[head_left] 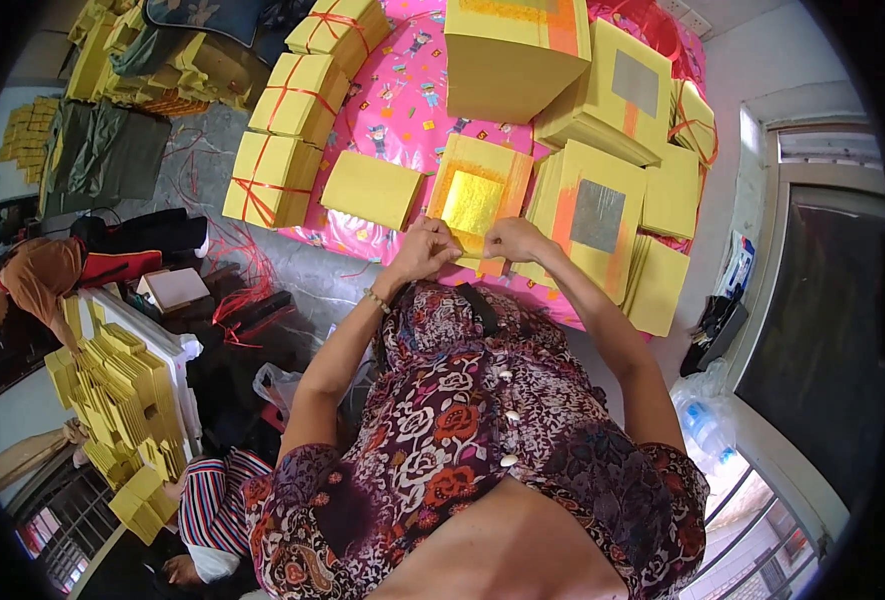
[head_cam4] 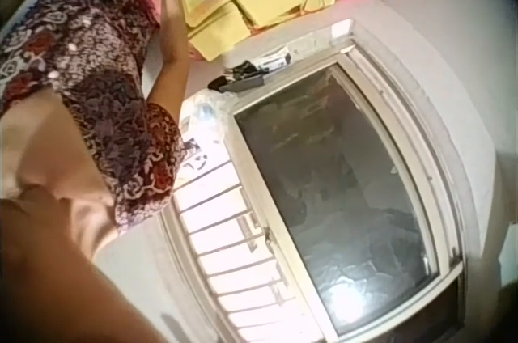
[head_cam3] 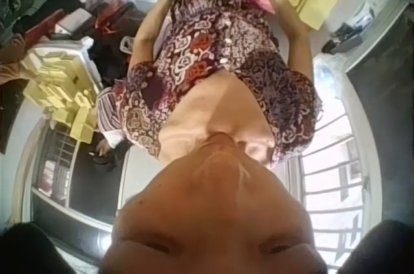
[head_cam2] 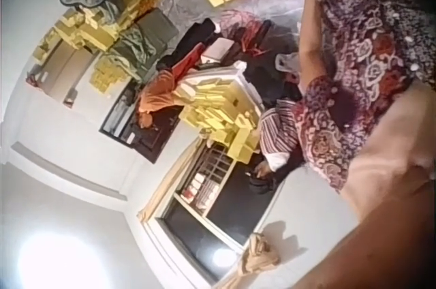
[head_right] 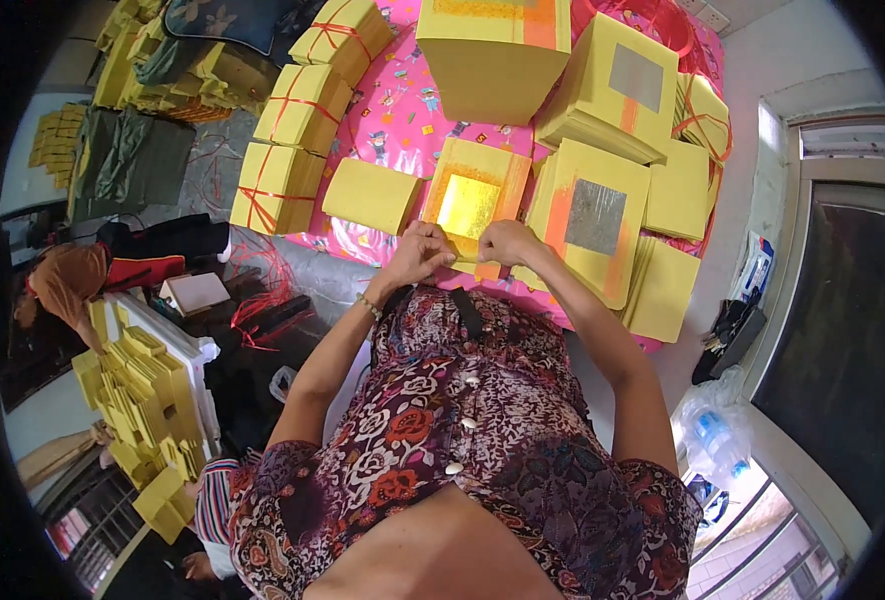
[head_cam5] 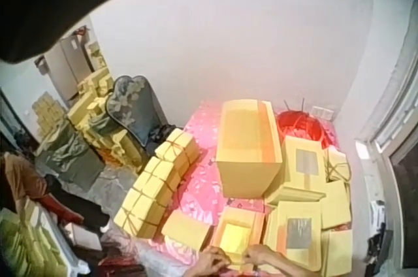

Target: Tying bundles of yellow joss paper with red plastic string.

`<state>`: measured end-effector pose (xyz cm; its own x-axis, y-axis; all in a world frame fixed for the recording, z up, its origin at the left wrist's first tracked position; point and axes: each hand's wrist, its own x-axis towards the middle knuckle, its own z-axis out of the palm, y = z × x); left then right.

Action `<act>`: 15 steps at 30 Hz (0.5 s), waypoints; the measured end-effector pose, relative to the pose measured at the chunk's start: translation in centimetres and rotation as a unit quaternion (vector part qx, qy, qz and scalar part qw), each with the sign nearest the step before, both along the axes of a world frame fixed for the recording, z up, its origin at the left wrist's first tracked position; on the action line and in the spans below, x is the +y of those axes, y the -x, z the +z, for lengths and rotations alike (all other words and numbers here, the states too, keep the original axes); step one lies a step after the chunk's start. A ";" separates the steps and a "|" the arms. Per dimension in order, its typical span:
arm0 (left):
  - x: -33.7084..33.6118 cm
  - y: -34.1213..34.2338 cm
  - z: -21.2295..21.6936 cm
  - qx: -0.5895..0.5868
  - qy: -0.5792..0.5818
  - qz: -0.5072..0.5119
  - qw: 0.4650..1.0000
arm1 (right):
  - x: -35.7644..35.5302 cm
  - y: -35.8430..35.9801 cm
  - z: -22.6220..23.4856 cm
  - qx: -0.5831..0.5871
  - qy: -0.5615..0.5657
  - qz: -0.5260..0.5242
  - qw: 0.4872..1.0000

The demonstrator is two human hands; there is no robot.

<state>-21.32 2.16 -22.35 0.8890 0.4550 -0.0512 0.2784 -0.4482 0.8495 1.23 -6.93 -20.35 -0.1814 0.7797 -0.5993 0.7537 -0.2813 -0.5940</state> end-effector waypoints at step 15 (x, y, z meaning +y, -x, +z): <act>0.3 -1.1 2.7 0.051 -0.195 -0.056 0.978 | -1.3 0.3 1.1 -0.012 -0.066 -0.058 0.996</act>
<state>-20.20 2.50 -19.69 0.9333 0.3586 0.0156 0.2844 -0.7652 0.5776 0.95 -8.27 -19.21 -0.0727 0.8673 -0.4925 0.7349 -0.2873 -0.6144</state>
